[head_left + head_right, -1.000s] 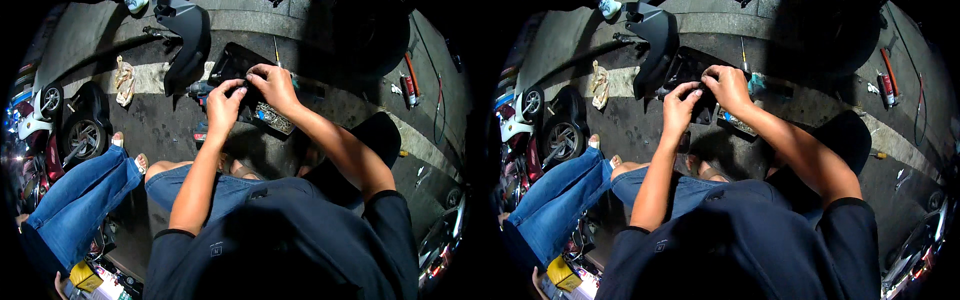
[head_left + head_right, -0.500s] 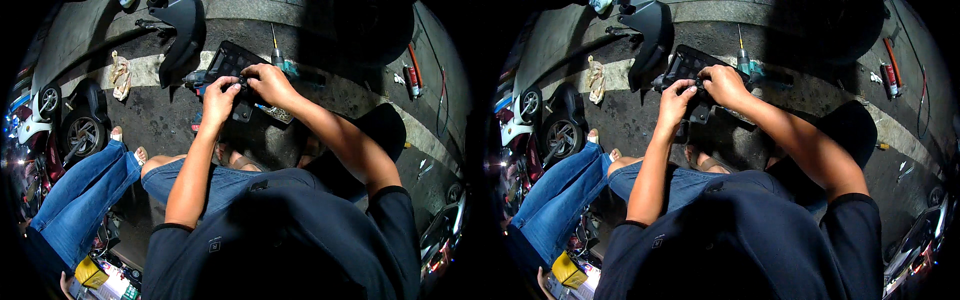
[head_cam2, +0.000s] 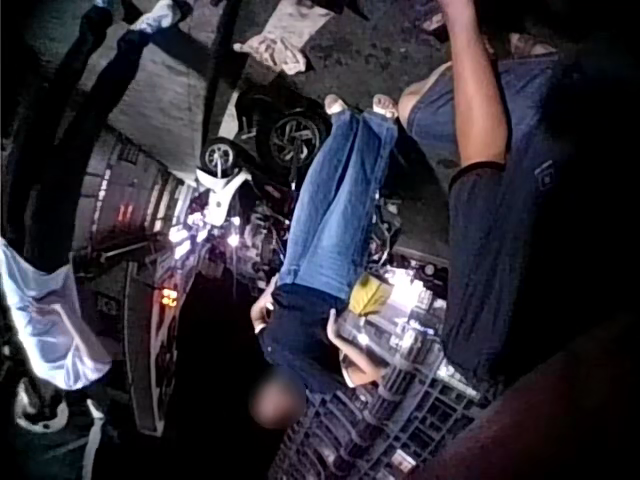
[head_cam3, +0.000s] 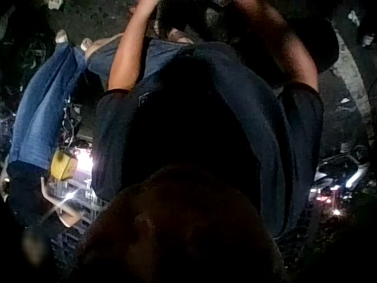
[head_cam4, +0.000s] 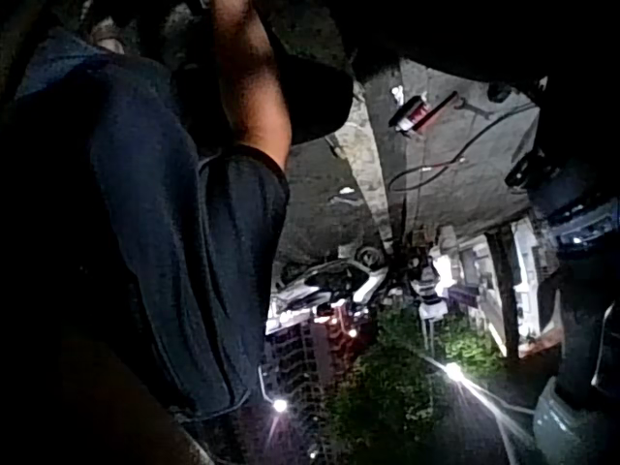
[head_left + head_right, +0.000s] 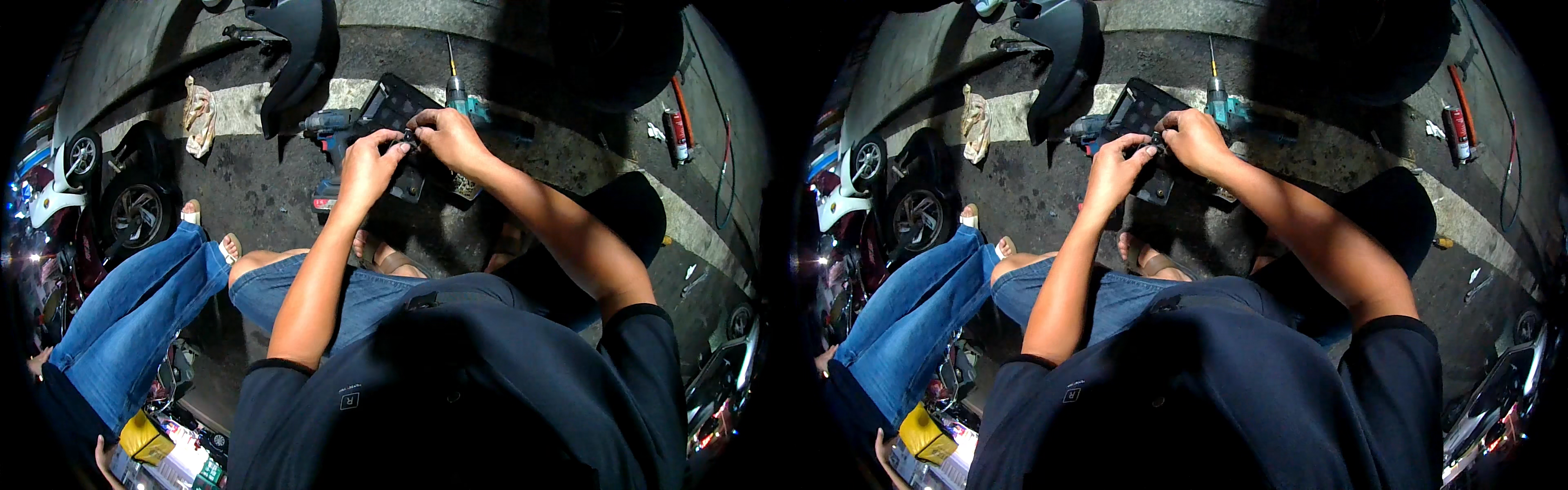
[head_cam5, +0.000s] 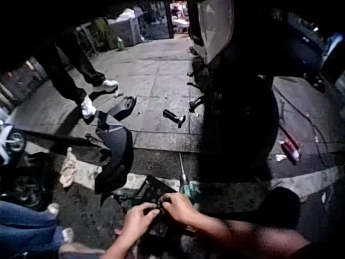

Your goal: The person disassembles the rear fender and license plate bracket of a scooter, retrieves a container of screws, and then reassembles the tail light and bracket components onto the fender using a power screwdriver.

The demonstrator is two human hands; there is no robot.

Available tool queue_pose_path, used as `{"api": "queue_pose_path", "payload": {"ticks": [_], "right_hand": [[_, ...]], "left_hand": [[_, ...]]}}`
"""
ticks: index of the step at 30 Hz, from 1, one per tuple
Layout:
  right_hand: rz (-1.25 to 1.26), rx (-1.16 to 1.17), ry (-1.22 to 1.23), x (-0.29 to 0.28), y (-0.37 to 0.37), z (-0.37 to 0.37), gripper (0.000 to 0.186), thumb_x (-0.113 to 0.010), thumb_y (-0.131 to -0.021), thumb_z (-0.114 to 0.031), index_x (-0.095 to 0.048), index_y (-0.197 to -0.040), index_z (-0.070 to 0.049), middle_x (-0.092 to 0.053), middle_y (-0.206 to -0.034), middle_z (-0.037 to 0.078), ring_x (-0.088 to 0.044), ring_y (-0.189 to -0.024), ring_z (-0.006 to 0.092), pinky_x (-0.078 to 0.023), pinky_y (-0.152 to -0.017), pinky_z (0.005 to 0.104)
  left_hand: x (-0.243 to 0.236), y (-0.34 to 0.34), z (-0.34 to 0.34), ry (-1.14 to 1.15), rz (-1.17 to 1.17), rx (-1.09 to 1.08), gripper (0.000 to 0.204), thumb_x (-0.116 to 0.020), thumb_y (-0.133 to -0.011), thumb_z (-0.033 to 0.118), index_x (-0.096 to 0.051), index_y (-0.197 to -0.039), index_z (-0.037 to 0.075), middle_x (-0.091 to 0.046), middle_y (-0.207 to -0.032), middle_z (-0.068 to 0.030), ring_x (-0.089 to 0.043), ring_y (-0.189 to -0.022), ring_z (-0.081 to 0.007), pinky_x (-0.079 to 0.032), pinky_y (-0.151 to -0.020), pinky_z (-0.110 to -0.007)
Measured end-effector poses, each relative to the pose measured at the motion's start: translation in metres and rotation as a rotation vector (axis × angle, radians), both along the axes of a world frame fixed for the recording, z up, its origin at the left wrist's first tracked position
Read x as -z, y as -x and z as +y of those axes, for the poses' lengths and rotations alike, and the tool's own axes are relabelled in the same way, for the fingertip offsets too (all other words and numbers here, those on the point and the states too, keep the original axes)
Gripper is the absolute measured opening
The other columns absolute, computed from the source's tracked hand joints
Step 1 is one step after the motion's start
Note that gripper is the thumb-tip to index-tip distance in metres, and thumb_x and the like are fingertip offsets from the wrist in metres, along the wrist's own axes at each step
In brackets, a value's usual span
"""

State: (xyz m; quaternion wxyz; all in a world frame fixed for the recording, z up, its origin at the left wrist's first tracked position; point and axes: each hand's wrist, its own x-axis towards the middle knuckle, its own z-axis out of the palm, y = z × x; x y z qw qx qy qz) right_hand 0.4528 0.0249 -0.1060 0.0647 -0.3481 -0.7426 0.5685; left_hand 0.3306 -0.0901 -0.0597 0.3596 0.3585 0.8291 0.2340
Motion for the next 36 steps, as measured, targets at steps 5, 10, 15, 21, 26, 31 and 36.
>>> {"api": "queue_pose_path", "payload": {"ticks": [5,10,15,21,26,31,36], "right_hand": [[-0.055,0.022,0.062,-0.003,-0.002,-0.004,0.021,-0.058,-0.078,-0.012,-0.069,-0.093,-0.003,-0.067,-0.088,0.019,-0.064,-0.086,0.0351,-0.049,-0.081,0.0405],[-0.066,0.009,-0.021,-0.003,-0.009,-0.01,0.019,-0.059,-0.079,-0.013,-0.068,-0.093,-0.004,-0.066,-0.088,0.019,-0.064,-0.087,0.0356,-0.049,-0.079,0.0421],[-0.044,-0.029,-0.07,0.001,-0.01,-0.013,0.019,-0.06,-0.079,-0.013,-0.067,-0.094,-0.004,-0.066,-0.09,0.018,-0.063,-0.088,0.0355,-0.049,-0.08,0.0418],[-0.041,-0.069,-0.01,0.01,-0.016,-0.007,0.02,-0.061,-0.078,-0.014,-0.068,-0.094,-0.005,-0.067,-0.09,0.017,-0.064,-0.089,0.0343,-0.049,-0.081,0.041],[-0.09,-0.112,0.036,0.009,-0.017,-0.005,0.02,-0.062,-0.076,-0.014,-0.068,-0.093,-0.004,-0.067,-0.09,0.018,-0.064,-0.09,0.0337,-0.049,-0.081,0.0403],[-0.11,-0.113,0.098,0.013,-0.017,-0.004,0.02,-0.063,-0.076,-0.016,-0.068,-0.091,-0.003,-0.067,-0.089,0.018,-0.064,-0.089,0.0344,-0.049,-0.08,0.0407],[-0.154,-0.083,0.098,0.017,-0.022,-0.008,0.02,-0.062,-0.077,-0.017,-0.068,-0.09,-0.003,-0.066,-0.088,0.019,-0.063,-0.088,0.0353,-0.049,-0.079,0.0416]], "left_hand": [[0.018,0.007,-0.004,0.041,-0.023,0.017,0.027,-0.069,-0.08,0.018,-0.067,-0.1,0.0,-0.069,-0.086,-0.0108,-0.062,-0.076,-0.0146,-0.048,-0.072,-0.028],[0.039,0.0,-0.012,-0.079,-0.418,-0.196,0.023,-0.071,-0.077,0.015,-0.069,-0.094,0.0,-0.069,-0.083,-0.0077,-0.061,-0.076,-0.0119,-0.047,-0.071,-0.026],[0.031,0.002,-0.011,0.001,-0.439,-0.19,0.017,-0.068,-0.08,0.01,-0.067,-0.094,0.0,-0.064,-0.081,-0.0005,-0.055,-0.075,-0.0074,-0.044,-0.07,-0.022],[0.031,-0.003,-0.008,-0.03,-0.422,-0.179,0.017,-0.067,-0.08,0.01,-0.066,-0.093,0.0,-0.064,-0.081,-0.0008,-0.055,-0.073,-0.0077,-0.044,-0.068,-0.022],[0.024,-0.005,-0.01,0.024,-0.278,-0.09,0.021,-0.066,-0.078,0.012,-0.066,-0.093,-0.001,-0.064,-0.079,-0.0032,-0.055,-0.072,-0.0087,-0.045,-0.068,-0.023],[0.024,-0.006,-0.008,0.071,-0.235,-0.008,0.022,-0.066,-0.078,0.013,-0.066,-0.094,-0.002,-0.066,-0.081,-0.0063,-0.058,-0.074,-0.0108,-0.047,-0.069,-0.026],[0.026,-0.01,-0.011,0.132,-0.207,0.092,0.027,-0.066,-0.08,0.016,-0.065,-0.099,-0.003,-0.069,-0.087,-0.0113,-0.062,-0.078,-0.0137,-0.048,-0.071,-0.027]]}}
